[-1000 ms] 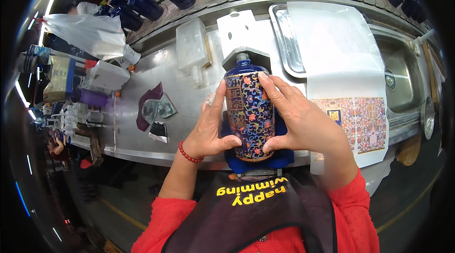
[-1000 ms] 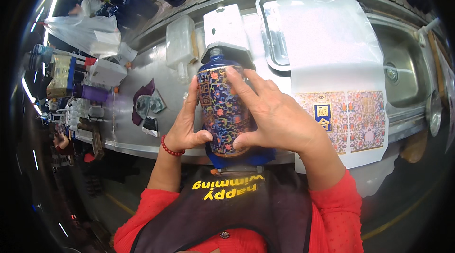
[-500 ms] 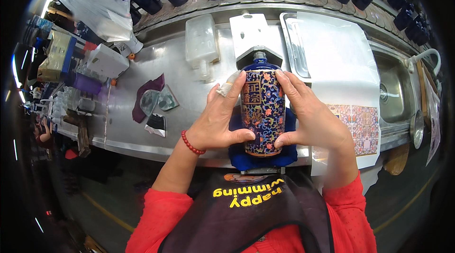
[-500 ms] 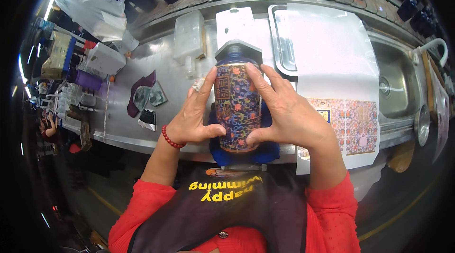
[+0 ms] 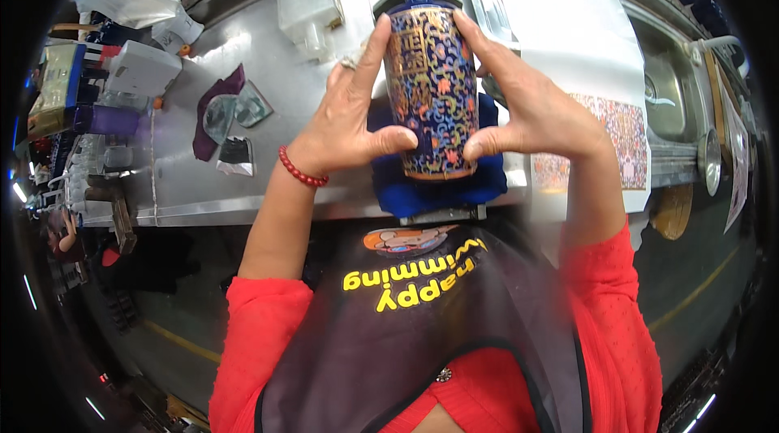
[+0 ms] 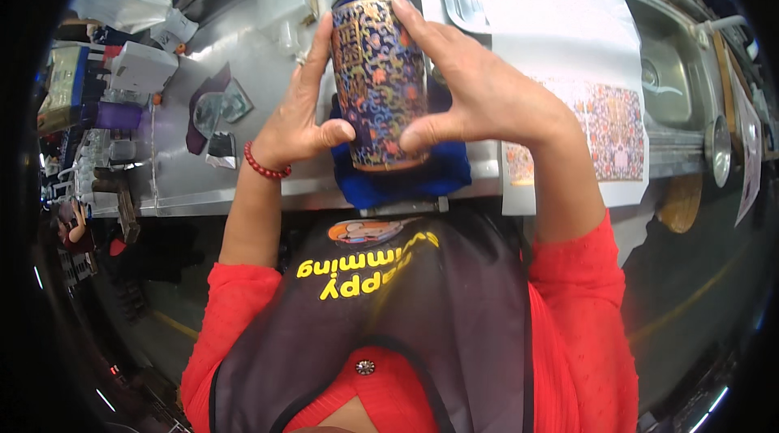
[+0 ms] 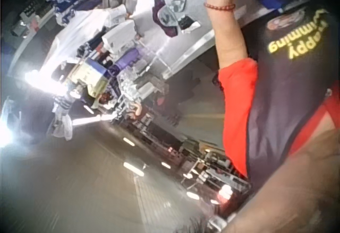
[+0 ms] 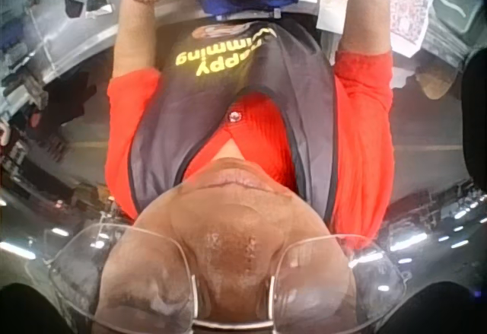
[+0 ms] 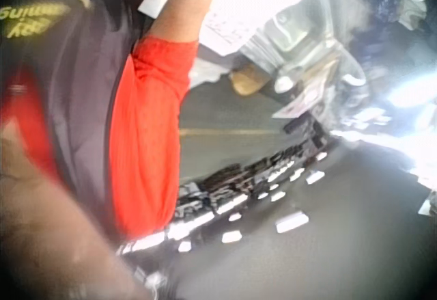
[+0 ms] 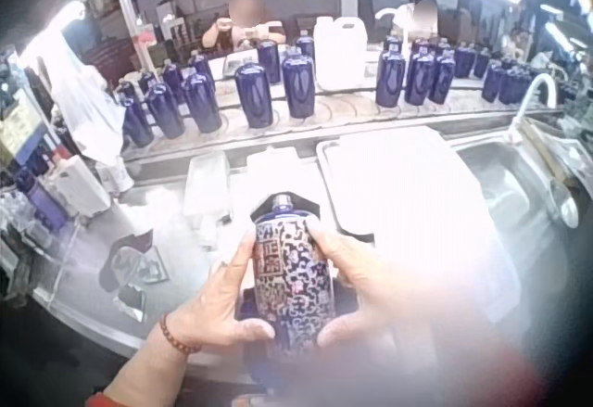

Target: The person applies decorative stickers to a blue cylindrical container, smoothing each sticker with a green tool and rotating the container to cover multiple sides. The person handles the container and stickers by hand, occasionally picking up new stickers from a nearby sheet.

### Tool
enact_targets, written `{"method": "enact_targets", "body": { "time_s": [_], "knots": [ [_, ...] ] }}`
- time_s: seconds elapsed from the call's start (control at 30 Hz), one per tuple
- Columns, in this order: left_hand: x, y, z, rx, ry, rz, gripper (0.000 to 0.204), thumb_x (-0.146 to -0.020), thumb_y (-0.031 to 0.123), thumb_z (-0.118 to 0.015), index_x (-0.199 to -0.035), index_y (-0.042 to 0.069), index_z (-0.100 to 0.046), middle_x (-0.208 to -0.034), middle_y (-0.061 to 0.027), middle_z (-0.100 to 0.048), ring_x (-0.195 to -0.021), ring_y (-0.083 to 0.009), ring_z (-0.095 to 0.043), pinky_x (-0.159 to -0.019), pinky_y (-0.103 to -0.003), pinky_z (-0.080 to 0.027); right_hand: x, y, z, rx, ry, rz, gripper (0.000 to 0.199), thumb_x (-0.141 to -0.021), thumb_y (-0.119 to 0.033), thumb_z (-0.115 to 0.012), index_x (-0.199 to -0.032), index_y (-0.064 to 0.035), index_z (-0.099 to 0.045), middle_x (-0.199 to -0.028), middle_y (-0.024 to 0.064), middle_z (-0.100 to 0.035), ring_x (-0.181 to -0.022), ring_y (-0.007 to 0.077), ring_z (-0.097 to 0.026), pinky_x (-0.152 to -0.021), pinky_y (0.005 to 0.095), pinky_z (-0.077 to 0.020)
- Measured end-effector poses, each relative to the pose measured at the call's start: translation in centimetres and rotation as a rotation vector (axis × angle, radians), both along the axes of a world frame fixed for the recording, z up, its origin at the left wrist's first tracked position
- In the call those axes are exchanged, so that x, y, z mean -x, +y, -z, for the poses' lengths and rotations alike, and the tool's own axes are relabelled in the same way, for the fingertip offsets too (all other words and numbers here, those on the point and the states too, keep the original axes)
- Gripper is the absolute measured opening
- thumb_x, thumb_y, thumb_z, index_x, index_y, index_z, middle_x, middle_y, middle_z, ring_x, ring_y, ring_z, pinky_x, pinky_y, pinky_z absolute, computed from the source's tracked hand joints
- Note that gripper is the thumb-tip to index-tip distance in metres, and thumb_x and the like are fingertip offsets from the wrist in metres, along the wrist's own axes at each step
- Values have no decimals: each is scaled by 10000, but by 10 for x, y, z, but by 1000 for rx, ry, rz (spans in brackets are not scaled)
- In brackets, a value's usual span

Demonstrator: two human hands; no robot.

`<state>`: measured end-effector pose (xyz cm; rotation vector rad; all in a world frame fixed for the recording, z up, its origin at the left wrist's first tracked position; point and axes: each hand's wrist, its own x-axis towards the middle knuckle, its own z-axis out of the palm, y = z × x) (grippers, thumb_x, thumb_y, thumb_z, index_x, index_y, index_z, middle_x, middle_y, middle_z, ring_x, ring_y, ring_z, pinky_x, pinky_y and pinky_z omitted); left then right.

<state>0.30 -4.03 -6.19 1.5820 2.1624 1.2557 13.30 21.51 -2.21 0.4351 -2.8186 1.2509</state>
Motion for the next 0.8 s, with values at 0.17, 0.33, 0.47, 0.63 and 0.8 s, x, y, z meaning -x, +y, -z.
{"method": "enact_targets", "body": {
  "time_s": [0.17, 0.33, 0.47, 0.63, 0.8],
  "knots": [
    [-1, 2, 2, -18, 50, -11, 1330, -730, 773, -719, -1639, 53, -68, -1561, -264, -408, -1411, -378, -432, -1097, -447, -280, -1, -1, 3, -24, 67, -23, 1391, -627, -601, -886, -1635, -57, -96, -1610, 250, -312, -1432, 383, -413, -1126, 463, -413],
    [-2, -1, -1, 11, 106, -30, 1329, -722, 767, -732, -1637, 49, -88, -1510, -264, -458, -1316, -377, -500, -1103, -440, -288, 1, 0, 1, -49, 98, -44, 1386, -630, -605, -880, -1635, -58, -98, -1607, 249, -314, -1426, 386, -415, -1125, 466, -416],
    [-1, -2, 0, 22, 84, -33, 1333, -710, 753, -752, -1639, 61, -93, -1505, -266, -465, -1288, -377, -512, -1083, -433, -307, 1, 0, 0, -53, 67, -38, 1399, -621, -612, -879, -1633, -53, -92, -1592, 267, -332, -1419, 385, -430, -1126, 459, -415],
    [0, -1, 1, 5, 103, -28, 1335, -700, 730, -775, -1643, 76, -93, -1494, -264, -478, -1222, -370, -527, -1058, -424, -326, -1, -2, 0, -40, 91, -48, 1429, -593, -622, -882, -1631, -48, -84, -1574, 288, -354, -1413, 398, -442, -1130, 452, -413],
    [-1, -2, 2, 37, 53, -58, 1353, -682, 765, -765, -1646, 91, -96, -1498, -267, -473, -1179, -399, -525, -1065, -449, -350, 0, -1, 2, -87, 97, -30, 1447, -575, -625, -885, -1630, -48, -80, -1600, 283, -317, -1423, 395, -431, -1128, 453, -413]
  ]
}}
